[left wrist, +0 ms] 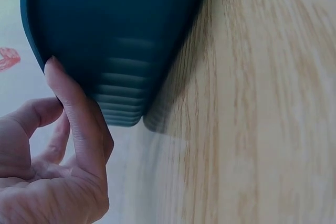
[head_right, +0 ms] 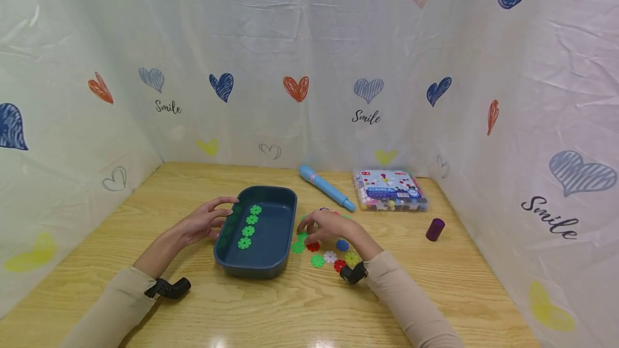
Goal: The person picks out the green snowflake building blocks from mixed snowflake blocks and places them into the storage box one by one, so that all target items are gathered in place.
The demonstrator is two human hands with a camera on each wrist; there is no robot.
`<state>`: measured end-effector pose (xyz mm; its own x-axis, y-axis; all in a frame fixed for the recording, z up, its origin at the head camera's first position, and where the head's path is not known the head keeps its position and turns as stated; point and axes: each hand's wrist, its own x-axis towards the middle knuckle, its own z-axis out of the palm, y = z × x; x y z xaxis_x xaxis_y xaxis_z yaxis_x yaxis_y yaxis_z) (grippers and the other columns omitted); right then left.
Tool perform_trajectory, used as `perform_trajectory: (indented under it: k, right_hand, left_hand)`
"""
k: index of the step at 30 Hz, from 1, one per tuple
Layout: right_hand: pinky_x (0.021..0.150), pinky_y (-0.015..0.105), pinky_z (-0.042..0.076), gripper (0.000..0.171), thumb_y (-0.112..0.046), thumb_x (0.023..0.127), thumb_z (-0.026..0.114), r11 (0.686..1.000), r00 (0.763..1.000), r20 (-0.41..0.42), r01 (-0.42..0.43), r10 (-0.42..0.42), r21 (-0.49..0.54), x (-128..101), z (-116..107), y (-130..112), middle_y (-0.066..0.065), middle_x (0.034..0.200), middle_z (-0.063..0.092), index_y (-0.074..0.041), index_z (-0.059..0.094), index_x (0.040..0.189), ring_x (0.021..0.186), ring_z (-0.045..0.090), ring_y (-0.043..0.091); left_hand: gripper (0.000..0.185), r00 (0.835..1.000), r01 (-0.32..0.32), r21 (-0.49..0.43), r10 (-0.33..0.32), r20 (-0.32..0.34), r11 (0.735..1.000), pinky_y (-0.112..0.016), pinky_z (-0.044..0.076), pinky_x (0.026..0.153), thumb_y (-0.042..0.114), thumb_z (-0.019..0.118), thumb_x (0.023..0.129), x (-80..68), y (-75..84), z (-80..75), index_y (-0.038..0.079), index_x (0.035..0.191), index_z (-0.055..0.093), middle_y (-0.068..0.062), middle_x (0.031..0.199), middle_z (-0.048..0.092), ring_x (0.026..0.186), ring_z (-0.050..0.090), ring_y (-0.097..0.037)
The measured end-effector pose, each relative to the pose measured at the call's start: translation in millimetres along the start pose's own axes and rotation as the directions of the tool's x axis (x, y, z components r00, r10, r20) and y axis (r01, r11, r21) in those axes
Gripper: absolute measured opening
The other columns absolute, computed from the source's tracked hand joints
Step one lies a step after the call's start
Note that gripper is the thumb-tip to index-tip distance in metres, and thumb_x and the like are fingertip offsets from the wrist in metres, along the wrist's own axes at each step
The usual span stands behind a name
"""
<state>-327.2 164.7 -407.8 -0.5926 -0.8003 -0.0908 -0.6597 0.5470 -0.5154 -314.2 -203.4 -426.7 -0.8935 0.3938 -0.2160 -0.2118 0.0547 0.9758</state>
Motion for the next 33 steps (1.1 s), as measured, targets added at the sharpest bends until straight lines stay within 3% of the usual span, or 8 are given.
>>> perform_trajectory:
  k: [4, 10, 20, 33]
  right_hand:
    - [0.079, 0.026, 0.049, 0.03, -0.019, 0.089, 0.073, 0.999, 0.999, -0.003, -0.032, 0.032, 0.004, 0.3, 3.4, -0.5, 0.006, 0.111, 0.071, -0.01, 0.071, 0.117, 0.094, 0.063, 0.019]
    - [0.073, 0.024, 0.048, 0.026, -0.015, 0.09, 0.072, 0.997, 0.999, -0.001, -0.051, 0.051, 0.055, 2.2, 5.8, 1.7, 0.007, 0.098, 0.07, -0.007, 0.07, 0.115, 0.082, 0.059, 0.014]
    - [0.07, 0.024, 0.047, 0.021, -0.015, 0.091, 0.07, 0.985, 0.992, 0.007, -0.126, 0.126, 0.117, 4.4, 6.0, 4.2, 0.004, 0.088, 0.064, -0.005, 0.067, 0.109, 0.077, 0.056, 0.014]
    - [0.076, 0.028, 0.05, 0.022, -0.016, 0.088, 0.074, 0.975, 0.982, -0.023, -0.185, 0.189, 0.119, 2.7, 4.5, 5.9, 0.002, 0.093, 0.063, -0.01, 0.062, 0.104, 0.084, 0.058, 0.013]
  left_hand:
    - [0.052, 1.0, 0.006, -0.029, -0.006, 0.013, 1.0, -0.028, 0.057, 0.058, 0.023, 0.055, 0.101, -0.8, -0.1, 0.2, 0.016, 0.148, 0.033, -0.005, 0.102, 0.056, 0.07, 0.063, -0.011]
    - [0.052, 1.0, 0.0, -0.027, 0.001, 0.015, 1.0, -0.03, 0.058, 0.06, 0.024, 0.055, 0.101, -0.7, -0.4, -0.3, 0.015, 0.148, 0.033, -0.005, 0.104, 0.057, 0.072, 0.063, -0.012]
    - [0.051, 1.0, -0.003, -0.029, 0.003, 0.004, 1.0, -0.029, 0.057, 0.058, 0.024, 0.054, 0.102, -1.4, -1.2, 1.5, 0.016, 0.147, 0.034, -0.003, 0.1, 0.053, 0.069, 0.061, -0.011]
    - [0.053, 1.0, -0.009, -0.027, 0.009, 0.006, 1.0, -0.03, 0.058, 0.059, 0.025, 0.055, 0.101, -2.9, -0.8, 1.4, 0.015, 0.148, 0.034, -0.003, 0.101, 0.054, 0.071, 0.062, -0.011]
